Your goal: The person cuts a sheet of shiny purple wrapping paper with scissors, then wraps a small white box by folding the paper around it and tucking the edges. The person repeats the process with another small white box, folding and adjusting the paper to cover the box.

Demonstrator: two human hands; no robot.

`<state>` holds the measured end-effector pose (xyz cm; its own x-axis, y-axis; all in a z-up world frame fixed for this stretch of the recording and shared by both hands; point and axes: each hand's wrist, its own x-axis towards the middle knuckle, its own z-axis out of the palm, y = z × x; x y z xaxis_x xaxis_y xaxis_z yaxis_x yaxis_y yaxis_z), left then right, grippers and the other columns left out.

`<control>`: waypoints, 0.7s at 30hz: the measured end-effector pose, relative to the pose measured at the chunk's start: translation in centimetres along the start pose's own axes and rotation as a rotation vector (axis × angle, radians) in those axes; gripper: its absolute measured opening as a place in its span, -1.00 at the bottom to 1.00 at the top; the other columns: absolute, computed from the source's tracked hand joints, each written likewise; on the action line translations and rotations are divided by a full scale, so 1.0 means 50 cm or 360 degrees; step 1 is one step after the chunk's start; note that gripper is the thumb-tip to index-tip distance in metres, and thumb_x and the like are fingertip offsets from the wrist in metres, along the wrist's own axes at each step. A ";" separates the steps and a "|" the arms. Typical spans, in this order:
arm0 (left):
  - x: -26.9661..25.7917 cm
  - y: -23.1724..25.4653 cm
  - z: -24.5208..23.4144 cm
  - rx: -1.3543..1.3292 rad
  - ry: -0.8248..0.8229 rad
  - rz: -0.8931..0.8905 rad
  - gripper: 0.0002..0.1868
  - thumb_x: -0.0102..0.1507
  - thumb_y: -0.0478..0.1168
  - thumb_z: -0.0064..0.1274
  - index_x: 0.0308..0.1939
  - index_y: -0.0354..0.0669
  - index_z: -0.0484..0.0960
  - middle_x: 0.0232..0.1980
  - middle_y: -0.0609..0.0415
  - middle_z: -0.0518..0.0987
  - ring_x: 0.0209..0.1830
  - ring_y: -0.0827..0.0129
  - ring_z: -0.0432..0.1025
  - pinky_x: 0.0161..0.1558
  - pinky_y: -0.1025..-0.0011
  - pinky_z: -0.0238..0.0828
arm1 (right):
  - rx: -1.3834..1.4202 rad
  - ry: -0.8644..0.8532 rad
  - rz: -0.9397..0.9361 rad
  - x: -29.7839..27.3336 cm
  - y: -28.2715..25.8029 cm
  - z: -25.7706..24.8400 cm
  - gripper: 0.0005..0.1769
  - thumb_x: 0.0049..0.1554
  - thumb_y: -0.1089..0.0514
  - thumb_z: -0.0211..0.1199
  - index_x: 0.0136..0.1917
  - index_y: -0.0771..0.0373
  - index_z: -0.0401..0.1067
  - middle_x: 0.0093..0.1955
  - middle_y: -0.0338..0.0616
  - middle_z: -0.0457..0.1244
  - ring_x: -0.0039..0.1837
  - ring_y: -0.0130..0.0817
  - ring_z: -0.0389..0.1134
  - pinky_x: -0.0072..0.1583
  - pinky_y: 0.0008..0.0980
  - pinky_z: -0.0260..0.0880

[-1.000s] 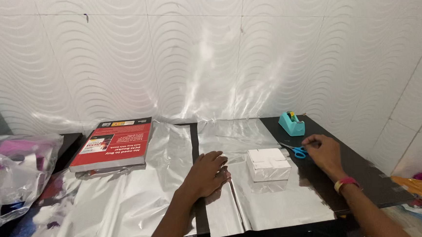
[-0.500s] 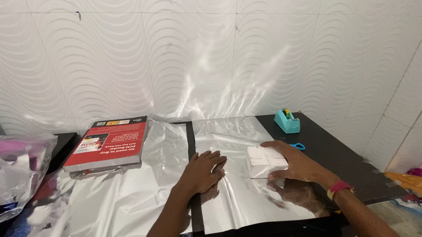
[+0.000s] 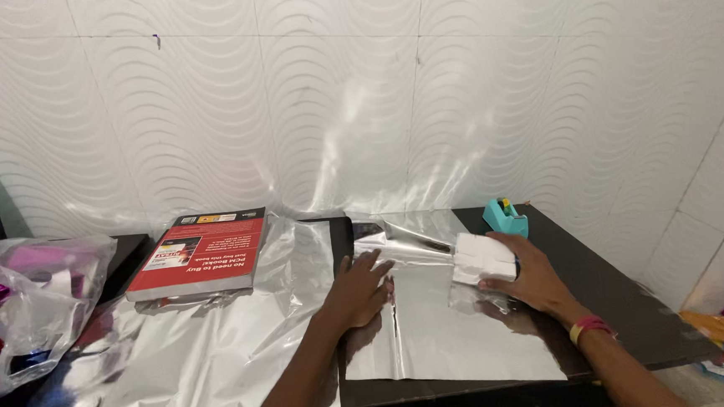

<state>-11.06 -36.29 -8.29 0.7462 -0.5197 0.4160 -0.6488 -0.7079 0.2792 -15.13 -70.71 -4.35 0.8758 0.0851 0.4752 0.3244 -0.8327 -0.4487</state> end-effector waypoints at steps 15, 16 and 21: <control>-0.146 0.211 -0.098 -0.0288 -0.0588 0.0197 -0.07 0.22 0.47 -0.12 0.41 -0.17 0.44 0.49 -0.18 0.33 0.49 -0.10 0.18 0.41 0.04 0.14 | 0.0237 -0.0161 0.0203 -0.085 -0.146 0.006 -0.05 -0.12 -0.44 0.32 0.44 -0.05 0.24 0.33 -0.13 0.23 0.31 -0.07 0.40 0.26 0.04 0.48; -0.147 0.207 -0.103 -0.0410 -0.0533 0.0184 -0.07 0.23 0.45 -0.07 0.42 -0.18 0.42 0.52 -0.19 0.27 0.51 -0.09 0.14 0.40 0.03 0.12 | 0.0340 -0.0195 0.0150 -0.096 -0.157 -0.001 0.02 -0.16 -0.44 0.36 0.47 -0.05 0.22 0.35 -0.11 0.20 0.36 -0.04 0.34 0.25 0.05 0.50; -0.200 0.177 -0.148 -0.0523 -0.0298 0.0241 -0.10 -0.02 0.37 0.29 0.19 -0.18 0.56 0.31 -0.07 0.46 0.34 0.06 0.34 0.29 0.14 0.28 | 0.0492 -0.0346 0.0138 -0.124 -0.195 -0.030 0.23 -0.31 -0.44 0.42 0.57 -0.12 0.14 0.46 -0.16 0.06 0.52 0.00 0.12 0.25 0.13 0.45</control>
<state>-25.37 -33.85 -3.58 0.6334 -0.7057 0.3175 -0.7438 -0.4421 0.5013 -24.25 -63.93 -1.79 0.9492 0.1631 0.2691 0.3093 -0.6404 -0.7030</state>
